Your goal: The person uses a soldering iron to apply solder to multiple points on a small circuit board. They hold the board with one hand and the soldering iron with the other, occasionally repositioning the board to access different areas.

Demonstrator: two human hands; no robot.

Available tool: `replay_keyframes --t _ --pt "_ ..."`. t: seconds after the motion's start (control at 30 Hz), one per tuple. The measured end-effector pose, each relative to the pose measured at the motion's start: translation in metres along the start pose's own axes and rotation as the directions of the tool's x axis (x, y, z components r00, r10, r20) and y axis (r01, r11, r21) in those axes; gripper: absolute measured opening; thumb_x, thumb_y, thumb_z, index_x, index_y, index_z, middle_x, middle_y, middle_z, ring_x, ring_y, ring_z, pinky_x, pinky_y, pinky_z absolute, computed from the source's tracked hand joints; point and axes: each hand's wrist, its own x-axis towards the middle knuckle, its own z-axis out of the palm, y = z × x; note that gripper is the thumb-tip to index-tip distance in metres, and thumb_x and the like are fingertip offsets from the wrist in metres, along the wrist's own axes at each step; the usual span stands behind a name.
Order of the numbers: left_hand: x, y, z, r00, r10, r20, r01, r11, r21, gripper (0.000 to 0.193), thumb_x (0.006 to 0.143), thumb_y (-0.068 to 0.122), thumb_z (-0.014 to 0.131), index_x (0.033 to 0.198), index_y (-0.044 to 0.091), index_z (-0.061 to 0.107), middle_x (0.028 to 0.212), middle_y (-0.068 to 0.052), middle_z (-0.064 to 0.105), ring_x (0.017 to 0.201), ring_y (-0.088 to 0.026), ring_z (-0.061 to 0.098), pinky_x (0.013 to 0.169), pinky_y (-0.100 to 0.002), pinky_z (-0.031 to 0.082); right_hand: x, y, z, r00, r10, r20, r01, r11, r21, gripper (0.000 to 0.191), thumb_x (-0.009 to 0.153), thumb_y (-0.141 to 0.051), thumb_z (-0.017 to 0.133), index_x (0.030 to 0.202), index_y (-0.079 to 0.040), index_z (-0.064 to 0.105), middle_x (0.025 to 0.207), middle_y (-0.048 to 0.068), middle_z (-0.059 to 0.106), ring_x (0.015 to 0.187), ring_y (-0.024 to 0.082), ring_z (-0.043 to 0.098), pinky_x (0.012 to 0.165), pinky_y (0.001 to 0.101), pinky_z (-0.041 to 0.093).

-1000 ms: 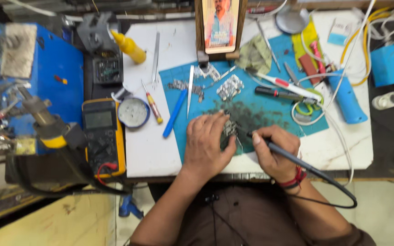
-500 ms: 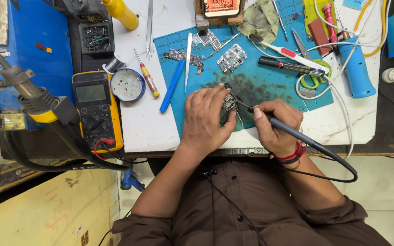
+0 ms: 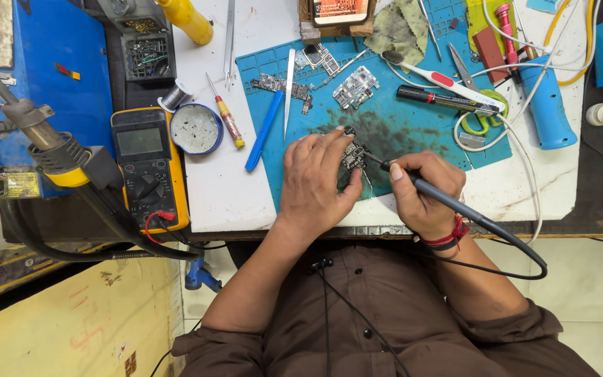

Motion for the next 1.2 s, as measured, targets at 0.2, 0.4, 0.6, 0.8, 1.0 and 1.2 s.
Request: replay_keyframes --t 0.2,0.4,0.6,0.8,1.0,1.2 --pt "-0.0002 -0.0001 0.0001 1.0 0.0 0.0 0.0 1.0 -0.004 0.052 0.087 0.026 0.074 0.131 0.002 0.061 0.138 -0.014 0.063 0.126 -0.032 0.054 0.115 -0.048 0.034 0.0006 -0.0013 -0.0009 0.999 -0.021 0.027 0.021 1.0 0.005 0.012 0.1 -0.01 0.07 0.094 0.0 0.068 0.078 0.011 0.064 0.063 0.02 0.059 0.061 0.0315 0.043" --pt "-0.0003 -0.0004 0.0009 1.0 -0.002 0.003 0.002 1.0 0.001 0.051 0.088 0.026 0.074 0.131 0.003 0.061 0.138 -0.014 0.062 0.126 -0.032 0.054 0.116 -0.048 0.034 0.001 -0.0015 -0.0007 1.0 -0.015 0.018 0.014 1.0 0.016 0.012 0.1 -0.01 0.069 0.094 0.0 0.068 0.076 0.01 0.064 0.062 0.02 0.059 0.06 0.0313 0.043" --pt "-0.0003 -0.0002 0.0006 1.0 0.003 0.007 -0.003 1.0 0.012 0.052 0.088 0.026 0.073 0.132 0.003 0.061 0.138 -0.014 0.062 0.126 -0.032 0.054 0.116 -0.048 0.034 0.0006 -0.0013 -0.0004 1.0 0.0 -0.012 0.0 1.0 0.018 0.012 0.102 -0.01 0.069 0.096 0.0 0.068 0.078 0.01 0.064 0.064 0.02 0.059 0.062 0.0314 0.043" --pt "-0.0005 -0.0005 0.0004 1.0 0.013 0.011 -0.014 1.0 0.013 0.053 0.089 0.025 0.073 0.134 0.002 0.06 0.14 -0.014 0.062 0.126 -0.031 0.054 0.116 -0.047 0.034 -0.0001 -0.0007 -0.0006 1.0 -0.014 -0.003 0.014 1.0 0.021 0.013 0.102 -0.011 0.069 0.095 0.0 0.067 0.079 0.01 0.064 0.066 0.02 0.061 0.063 0.0308 0.044" --pt "-0.0001 -0.0008 0.0013 1.0 0.022 -0.001 -0.022 0.999 0.024 0.052 0.089 0.025 0.073 0.134 0.003 0.061 0.141 -0.013 0.061 0.126 -0.031 0.053 0.116 -0.047 0.034 -0.0003 -0.0002 -0.0002 1.0 -0.003 0.001 0.003 1.0 0.011 0.012 0.1 -0.01 0.069 0.094 0.0 0.067 0.076 0.009 0.064 0.062 0.019 0.059 0.06 0.0306 0.044" --pt "-0.0013 -0.0014 0.0025 1.0 0.019 0.002 -0.019 0.999 0.029 0.052 0.089 0.025 0.073 0.134 0.003 0.061 0.141 -0.013 0.061 0.127 -0.03 0.053 0.116 -0.047 0.034 -0.0007 0.0007 0.0001 1.0 -0.016 0.0 0.016 1.0 0.017 0.012 0.101 -0.01 0.069 0.095 0.0 0.067 0.077 0.01 0.064 0.064 0.019 0.059 0.061 0.0307 0.043"
